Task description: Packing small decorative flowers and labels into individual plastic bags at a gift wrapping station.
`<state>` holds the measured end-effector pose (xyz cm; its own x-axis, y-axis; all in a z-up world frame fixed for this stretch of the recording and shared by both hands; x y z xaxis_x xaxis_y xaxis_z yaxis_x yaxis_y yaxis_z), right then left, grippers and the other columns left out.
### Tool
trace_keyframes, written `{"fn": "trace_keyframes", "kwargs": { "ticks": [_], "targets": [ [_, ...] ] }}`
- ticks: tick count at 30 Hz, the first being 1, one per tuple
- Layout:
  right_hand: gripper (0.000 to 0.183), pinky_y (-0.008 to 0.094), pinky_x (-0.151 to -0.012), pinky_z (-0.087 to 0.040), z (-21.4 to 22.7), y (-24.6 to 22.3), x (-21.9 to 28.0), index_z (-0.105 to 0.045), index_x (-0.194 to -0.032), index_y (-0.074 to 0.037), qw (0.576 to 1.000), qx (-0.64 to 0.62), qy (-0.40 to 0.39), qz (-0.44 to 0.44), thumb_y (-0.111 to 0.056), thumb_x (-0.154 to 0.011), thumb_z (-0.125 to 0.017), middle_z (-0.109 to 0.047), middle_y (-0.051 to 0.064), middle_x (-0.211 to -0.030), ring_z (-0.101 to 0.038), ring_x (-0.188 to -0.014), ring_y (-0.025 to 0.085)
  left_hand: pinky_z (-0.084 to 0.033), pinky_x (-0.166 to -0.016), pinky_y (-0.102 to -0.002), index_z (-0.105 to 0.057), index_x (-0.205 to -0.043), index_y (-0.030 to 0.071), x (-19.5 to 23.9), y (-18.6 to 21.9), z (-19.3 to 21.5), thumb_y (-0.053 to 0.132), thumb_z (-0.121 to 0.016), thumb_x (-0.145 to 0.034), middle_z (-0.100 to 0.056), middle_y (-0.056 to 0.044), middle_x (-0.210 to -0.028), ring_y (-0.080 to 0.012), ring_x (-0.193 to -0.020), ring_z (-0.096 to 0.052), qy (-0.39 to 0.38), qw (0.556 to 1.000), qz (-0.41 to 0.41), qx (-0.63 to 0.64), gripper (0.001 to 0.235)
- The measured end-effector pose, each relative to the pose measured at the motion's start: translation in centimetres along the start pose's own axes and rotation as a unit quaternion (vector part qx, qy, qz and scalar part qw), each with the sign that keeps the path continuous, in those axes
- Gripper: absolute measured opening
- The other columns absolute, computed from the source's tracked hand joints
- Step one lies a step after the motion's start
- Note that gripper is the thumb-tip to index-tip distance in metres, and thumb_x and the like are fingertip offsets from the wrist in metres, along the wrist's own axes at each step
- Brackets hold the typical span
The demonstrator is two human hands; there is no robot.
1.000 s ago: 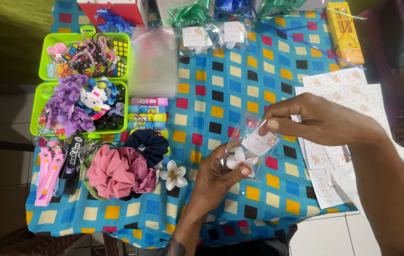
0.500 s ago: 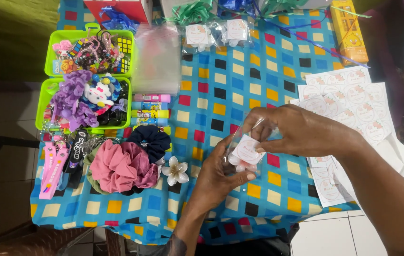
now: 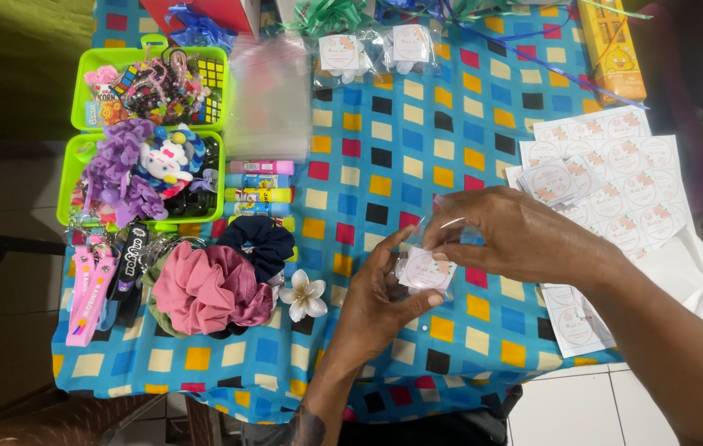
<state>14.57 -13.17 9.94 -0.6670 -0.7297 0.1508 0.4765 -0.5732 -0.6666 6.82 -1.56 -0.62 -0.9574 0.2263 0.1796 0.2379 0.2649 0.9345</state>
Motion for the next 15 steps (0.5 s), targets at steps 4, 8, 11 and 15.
{"fn": "trace_keyframes", "kwargs": {
  "ticks": [4,8,11,15],
  "targets": [
    [0.011,0.034,-0.076,-0.062,-0.2,0.6,0.0,-0.083,-0.096,-0.021,0.995,0.008,-0.027,-0.091,-0.025,-0.088,-0.076,-0.087,-0.006,-0.092,-0.083,-0.086,0.013,-0.062,-0.087,-0.033,-0.040,-0.157,0.016,0.1,0.4,-0.1,0.014,-0.081,-0.082,-0.068,-0.015,-0.128,-0.0250,-0.108,-0.074,-0.014,0.999,-0.002,0.037,0.085],
    [0.023,0.034,-0.071,-0.061,-0.5,-0.3,0.1,-0.082,-0.108,-0.021,0.999,0.011,-0.047,-0.020,-0.030,-0.091,-0.070,-0.087,-0.003,-0.096,-0.080,-0.079,0.016,-0.060,-0.087,-0.032,-0.048,-0.153,0.013,0.1,0.0,-0.1,0.019,-0.081,-0.083,-0.069,-0.012,-0.123,-0.0219,-0.107,-0.072,-0.006,0.999,0.004,0.032,0.078],
    [0.030,0.041,-0.090,-0.050,0.4,0.2,0.8,-0.078,-0.116,-0.023,0.997,0.042,-0.045,-0.035,-0.035,-0.090,-0.072,-0.088,-0.003,-0.092,-0.081,-0.080,0.017,-0.060,-0.091,-0.032,-0.051,-0.151,0.009,0.0,-0.4,0.0,0.017,-0.079,-0.086,-0.072,-0.012,-0.120,-0.0214,-0.110,-0.071,0.001,0.999,-0.009,0.042,0.071],
    [0.034,0.042,-0.120,-0.035,3.5,0.8,2.1,-0.078,-0.116,-0.025,0.990,0.088,0.012,-0.107,-0.033,-0.083,-0.078,-0.092,-0.007,-0.083,-0.084,-0.084,0.013,-0.062,-0.096,-0.032,-0.057,-0.145,0.008,0.0,-1.0,0.3,0.015,-0.080,-0.085,-0.073,-0.014,-0.123,-0.0222,-0.115,-0.072,0.023,0.999,-0.022,0.042,0.065]
  ]
}}
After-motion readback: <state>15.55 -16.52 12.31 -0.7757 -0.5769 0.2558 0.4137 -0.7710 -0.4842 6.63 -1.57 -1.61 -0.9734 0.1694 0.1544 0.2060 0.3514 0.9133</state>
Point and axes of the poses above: each hand's wrist, its own x-axis away from the middle knuckle, its own z-axis out of the back of the hand, y = z × x, the point moved 7 cm from there along -x, towards the middle knuckle
